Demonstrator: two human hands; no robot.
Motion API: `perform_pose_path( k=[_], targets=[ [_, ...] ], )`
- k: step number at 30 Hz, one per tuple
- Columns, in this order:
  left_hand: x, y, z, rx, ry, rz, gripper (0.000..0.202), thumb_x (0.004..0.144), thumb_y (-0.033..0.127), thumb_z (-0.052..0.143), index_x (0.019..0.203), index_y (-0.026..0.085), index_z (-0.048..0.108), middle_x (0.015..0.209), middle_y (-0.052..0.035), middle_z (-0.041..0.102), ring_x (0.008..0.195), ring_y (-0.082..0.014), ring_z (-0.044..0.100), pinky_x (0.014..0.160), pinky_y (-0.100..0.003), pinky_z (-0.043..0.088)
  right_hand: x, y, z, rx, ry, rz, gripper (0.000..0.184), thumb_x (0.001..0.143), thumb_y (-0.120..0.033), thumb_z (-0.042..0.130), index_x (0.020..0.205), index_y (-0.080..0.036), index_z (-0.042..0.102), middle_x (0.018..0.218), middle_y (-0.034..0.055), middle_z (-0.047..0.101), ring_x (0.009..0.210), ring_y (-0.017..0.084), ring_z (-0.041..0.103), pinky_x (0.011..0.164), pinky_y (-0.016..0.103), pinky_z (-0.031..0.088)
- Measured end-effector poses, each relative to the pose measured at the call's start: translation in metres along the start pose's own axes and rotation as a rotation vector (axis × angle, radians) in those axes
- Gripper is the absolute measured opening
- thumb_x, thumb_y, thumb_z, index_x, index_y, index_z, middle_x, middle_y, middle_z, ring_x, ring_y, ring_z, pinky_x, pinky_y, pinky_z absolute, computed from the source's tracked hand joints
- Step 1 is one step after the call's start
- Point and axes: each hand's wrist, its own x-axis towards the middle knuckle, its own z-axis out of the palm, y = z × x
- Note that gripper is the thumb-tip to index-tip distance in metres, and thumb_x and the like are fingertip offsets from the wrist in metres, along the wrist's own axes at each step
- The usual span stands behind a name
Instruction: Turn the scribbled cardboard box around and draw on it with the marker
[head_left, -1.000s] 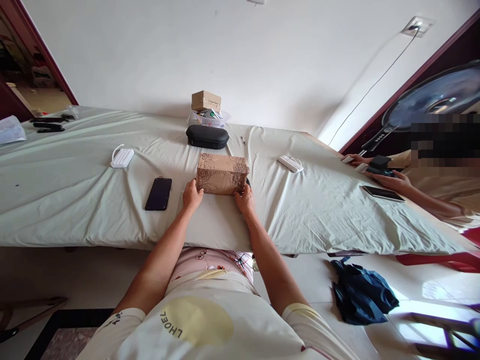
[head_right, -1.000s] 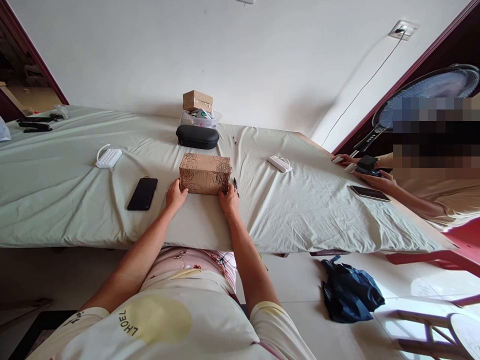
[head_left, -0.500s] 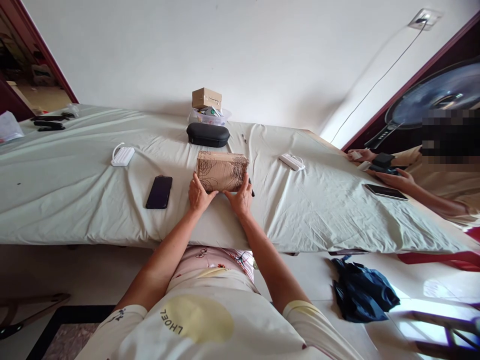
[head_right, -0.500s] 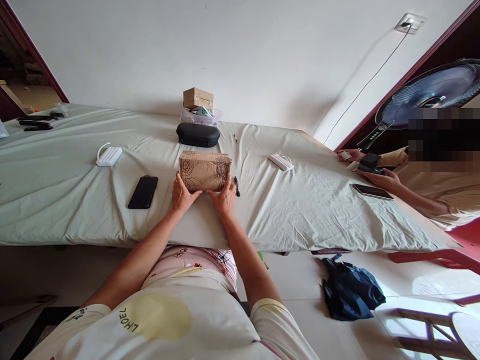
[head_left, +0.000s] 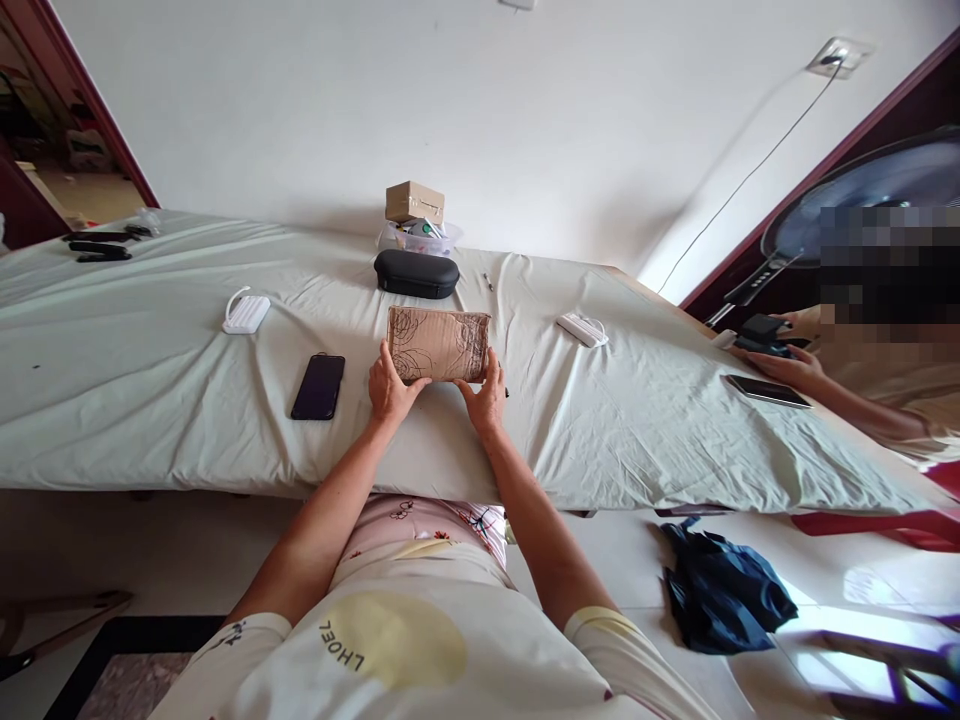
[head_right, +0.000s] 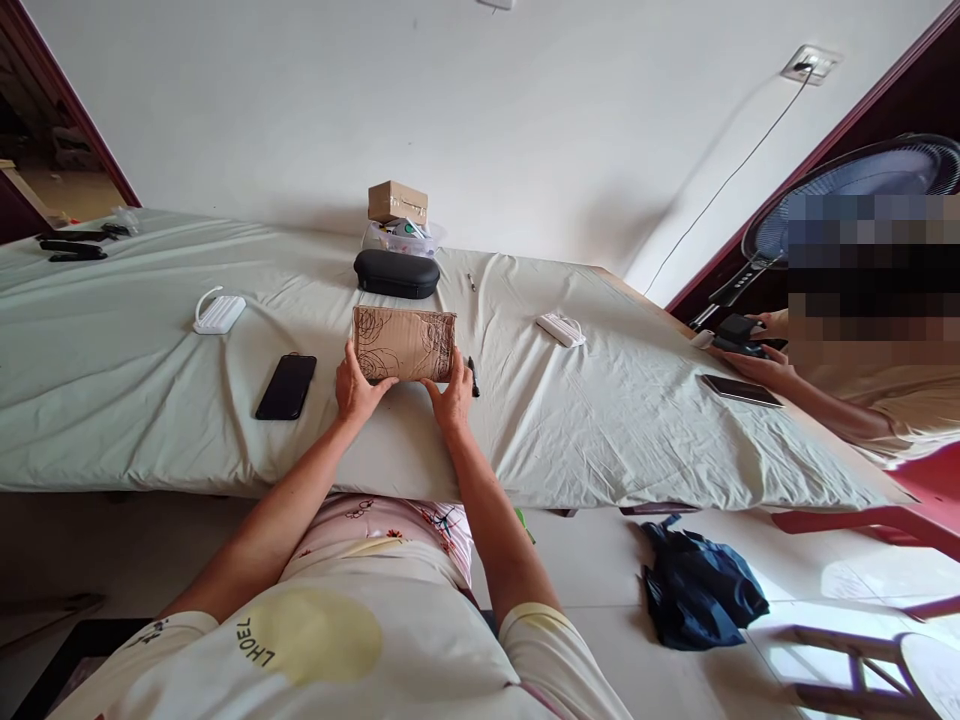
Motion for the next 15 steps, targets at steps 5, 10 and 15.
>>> perform_pose_path(
  k=[5,10,15],
  targets=[
    [0.0035,-0.0045,-0.0049,-0.04,0.025,-0.03,0.109,0.084,0.06,0.081,0.164,0.014,0.024,0.155,-0.026,0.052,0.136,-0.041,0.056,0.113,-0.051,0.047,0.0038,0.0037,-0.0018,0.123,0.059,0.034,0.077,0.093,-0.042,0.064,0.162,-0.028,0.034,0.126,0.0125,0.062,0.109,0.026,0.063,0.092,0.044,0.058],
    [0.0061,-0.0083,-0.0066,-0.077,0.043,-0.056,0.081,0.098,0.06,0.063,0.158,0.012,0.038,0.147,-0.0242,0.06,0.134,-0.0369,0.059,0.113,-0.048,0.047,0.006,0.0042,-0.0049,0.172,0.109,0.042,0.057,0.099,-0.041,0.049,0.154,-0.027,0.046,0.124,0.012,0.064,0.105,0.023,0.066,0.087,0.039,0.059],
    [0.0086,-0.0109,-0.006,-0.096,0.037,-0.066,0.063,0.101,0.046,0.061,0.152,0.011,0.047,0.139,-0.0225,0.066,0.13,-0.0343,0.061,0.113,-0.047,0.048,0.0064,0.0025,-0.0062,0.162,0.115,0.036,0.045,0.102,-0.044,0.04,0.14,-0.026,0.057,0.123,0.0123,0.066,0.109,0.023,0.067,0.086,0.039,0.06]
  ],
)
